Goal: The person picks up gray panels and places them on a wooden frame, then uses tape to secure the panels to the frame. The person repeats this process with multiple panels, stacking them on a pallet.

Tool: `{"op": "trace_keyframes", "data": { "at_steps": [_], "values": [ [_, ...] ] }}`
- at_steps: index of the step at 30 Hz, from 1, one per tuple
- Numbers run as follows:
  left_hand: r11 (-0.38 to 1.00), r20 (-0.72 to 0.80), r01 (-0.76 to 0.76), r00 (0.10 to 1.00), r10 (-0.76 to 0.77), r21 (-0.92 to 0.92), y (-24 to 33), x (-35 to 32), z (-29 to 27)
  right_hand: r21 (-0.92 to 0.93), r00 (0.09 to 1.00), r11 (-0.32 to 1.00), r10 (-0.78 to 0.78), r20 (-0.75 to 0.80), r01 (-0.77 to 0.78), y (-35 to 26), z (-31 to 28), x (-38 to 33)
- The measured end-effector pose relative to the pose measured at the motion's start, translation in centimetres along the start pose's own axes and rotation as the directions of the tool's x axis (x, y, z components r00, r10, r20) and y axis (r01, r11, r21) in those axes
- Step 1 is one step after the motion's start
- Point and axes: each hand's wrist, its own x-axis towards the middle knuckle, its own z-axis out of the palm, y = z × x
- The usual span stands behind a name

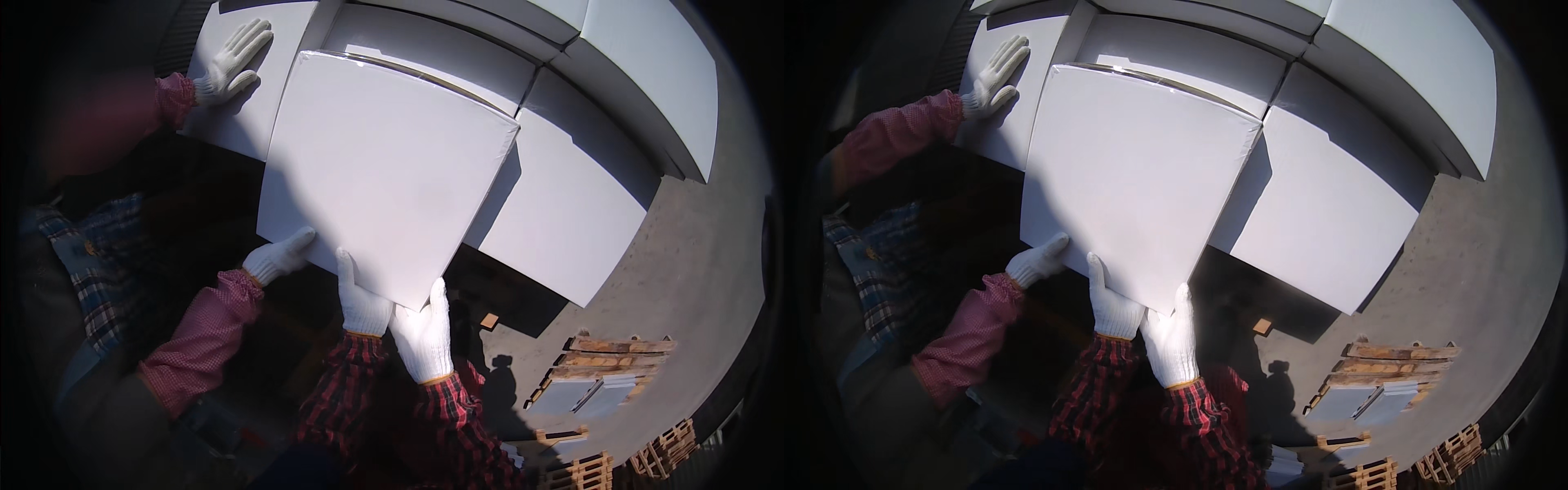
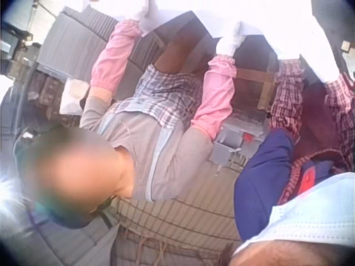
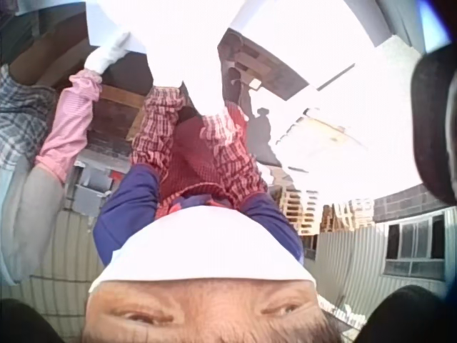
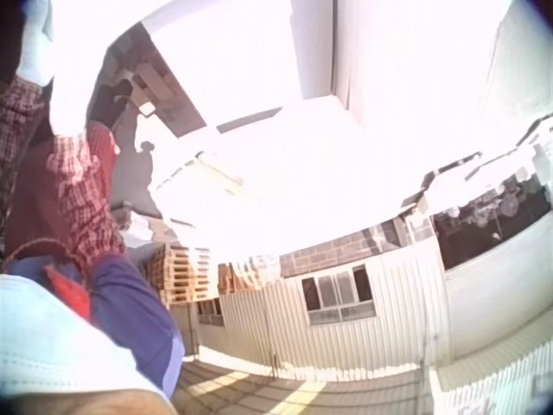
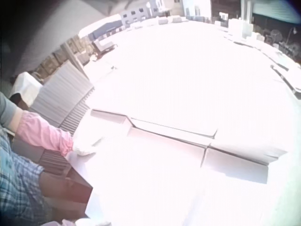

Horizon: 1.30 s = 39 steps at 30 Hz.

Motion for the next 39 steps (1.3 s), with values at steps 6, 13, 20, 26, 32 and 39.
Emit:
{"op": "trace_keyframes", "data": {
  "at_steps": [6, 13, 20, 26, 32, 39],
  "values": [
    [0.949, 0.039, 0.042, 0.999, -0.032, -0.313, -0.4, 1.3, 1.4, 0.271, 0.992, 0.956, 0.096, 0.081, -0.114, -1.7, 0.4, 0.6],
    [0.946, 0.028, 0.044, 0.999, -0.037, -0.321, -0.2, 4.3, 5.1, 0.145, 0.982, 0.987, 0.044, 0.185, -0.071, -4.8, 3.2, 2.0],
    [0.927, 0.264, 0.055, 0.951, -0.162, 0.372, 3.2, 3.7, 2.0, -0.388, 0.980, 0.919, 0.133, 0.147, -0.067, -2.7, -4.4, 1.5],
    [0.702, -0.064, 0.314, 0.931, -0.358, 0.640, 6.6, -4.3, -5.8, -0.834, 0.956, 0.523, -0.111, -0.272, -0.176, -1.9, -21.3, -6.9],
    [0.256, 0.195, -0.111, 0.923, -0.331, 0.960, 8.5, -17.1, -16.8, -0.783, 0.883, 0.559, -0.180, -0.435, -0.272, -0.1, -34.6, -20.5],
    [0.029, 0.235, -0.267, 0.788, -0.569, 0.963, 14.1, -25.5, -24.7, -0.793, 0.910, 0.561, -0.157, -0.385, -0.238, 8.0, -33.9, -24.8]
  ]
}}
